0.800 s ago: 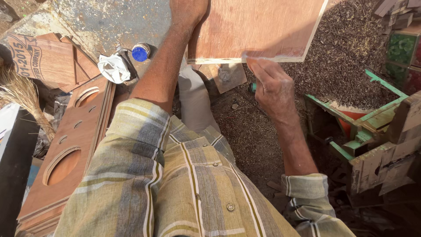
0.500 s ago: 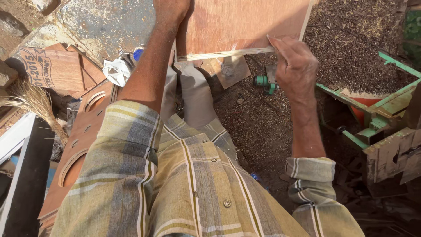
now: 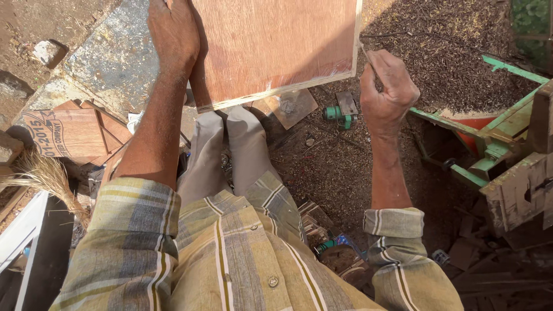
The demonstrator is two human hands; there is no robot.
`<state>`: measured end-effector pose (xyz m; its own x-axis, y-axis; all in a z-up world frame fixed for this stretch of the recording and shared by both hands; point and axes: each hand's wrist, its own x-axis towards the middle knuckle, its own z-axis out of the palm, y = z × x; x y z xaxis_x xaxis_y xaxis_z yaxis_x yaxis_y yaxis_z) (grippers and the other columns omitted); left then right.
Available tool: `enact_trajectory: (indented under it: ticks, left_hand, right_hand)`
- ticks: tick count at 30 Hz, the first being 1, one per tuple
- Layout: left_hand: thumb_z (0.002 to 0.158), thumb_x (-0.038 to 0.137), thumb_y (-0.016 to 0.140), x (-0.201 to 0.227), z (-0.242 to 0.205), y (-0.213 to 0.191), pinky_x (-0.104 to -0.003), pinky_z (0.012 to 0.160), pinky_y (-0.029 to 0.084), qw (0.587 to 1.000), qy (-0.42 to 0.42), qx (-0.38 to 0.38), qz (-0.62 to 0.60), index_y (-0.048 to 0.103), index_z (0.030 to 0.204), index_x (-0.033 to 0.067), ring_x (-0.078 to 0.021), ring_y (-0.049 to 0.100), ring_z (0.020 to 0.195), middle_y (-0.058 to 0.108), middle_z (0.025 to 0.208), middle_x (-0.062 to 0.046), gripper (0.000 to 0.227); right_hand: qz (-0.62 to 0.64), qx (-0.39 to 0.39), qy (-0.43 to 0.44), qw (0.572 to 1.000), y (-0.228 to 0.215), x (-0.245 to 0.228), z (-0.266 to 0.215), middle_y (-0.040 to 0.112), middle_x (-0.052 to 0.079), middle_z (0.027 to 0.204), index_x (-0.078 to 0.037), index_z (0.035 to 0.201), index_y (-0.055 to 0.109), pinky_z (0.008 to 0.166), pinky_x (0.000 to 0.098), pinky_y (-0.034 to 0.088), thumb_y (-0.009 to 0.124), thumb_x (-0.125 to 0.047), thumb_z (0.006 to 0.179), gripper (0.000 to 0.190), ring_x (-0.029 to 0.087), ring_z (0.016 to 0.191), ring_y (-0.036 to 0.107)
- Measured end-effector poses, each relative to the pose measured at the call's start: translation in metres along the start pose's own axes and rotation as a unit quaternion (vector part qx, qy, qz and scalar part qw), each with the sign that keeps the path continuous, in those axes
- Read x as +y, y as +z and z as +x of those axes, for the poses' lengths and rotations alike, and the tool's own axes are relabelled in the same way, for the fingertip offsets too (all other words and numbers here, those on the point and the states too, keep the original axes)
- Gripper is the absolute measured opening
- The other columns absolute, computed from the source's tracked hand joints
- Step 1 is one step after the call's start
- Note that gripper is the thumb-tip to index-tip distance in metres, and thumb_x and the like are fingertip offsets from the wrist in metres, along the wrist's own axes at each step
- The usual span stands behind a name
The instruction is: The person applies a white finishing substance to the edges and surfaces of wooden boards and a speaker cabinet using small scraps of paper, then smooths the material by hand.
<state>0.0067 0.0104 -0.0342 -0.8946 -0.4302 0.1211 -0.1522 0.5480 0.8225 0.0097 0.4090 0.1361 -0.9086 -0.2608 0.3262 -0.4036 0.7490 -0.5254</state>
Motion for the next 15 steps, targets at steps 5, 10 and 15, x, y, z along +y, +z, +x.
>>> enact_trajectory:
  ticks: [5,10,15]
  left_hand:
    - [0.113,0.048,0.039,-0.015,-0.009,0.004,-0.045,0.067,0.060,0.978,-0.175,-0.118,0.005,0.060,0.111,-0.0126,-0.0249,0.071,0.082,0.064,0.084,-0.015,0.064]
    - [0.113,0.046,0.038,-0.017,-0.007,-0.002,-0.041,0.065,0.062,0.968,-0.206,-0.143,0.013,0.059,0.112,-0.0107,-0.0219,0.072,0.078,0.062,0.083,-0.013,0.061]
    - [0.114,0.044,0.036,-0.018,-0.009,-0.001,-0.038,0.065,0.066,0.964,-0.219,-0.152,0.019,0.056,0.116,-0.0106,-0.0208,0.074,0.075,0.061,0.085,-0.013,0.058]
  right_hand:
    - [-0.017,-0.004,-0.045,0.999,-0.001,0.024,-0.005,0.076,0.013,0.119,-0.004,0.121,0.078,0.078,0.0275,0.070,0.072,0.009,0.101,0.024,0.020,0.101,0.078]
    - [-0.019,-0.049,-0.095,0.994,-0.009,0.025,0.000,0.074,0.014,0.123,-0.005,0.123,0.076,0.091,0.0333,0.070,0.071,0.008,0.105,0.023,0.026,0.112,0.075]
    - [-0.087,-0.144,-0.078,0.983,-0.027,0.018,0.007,0.075,0.014,0.117,-0.003,0.127,0.076,0.093,0.0352,0.066,0.071,0.006,0.107,0.023,0.027,0.110,0.074]
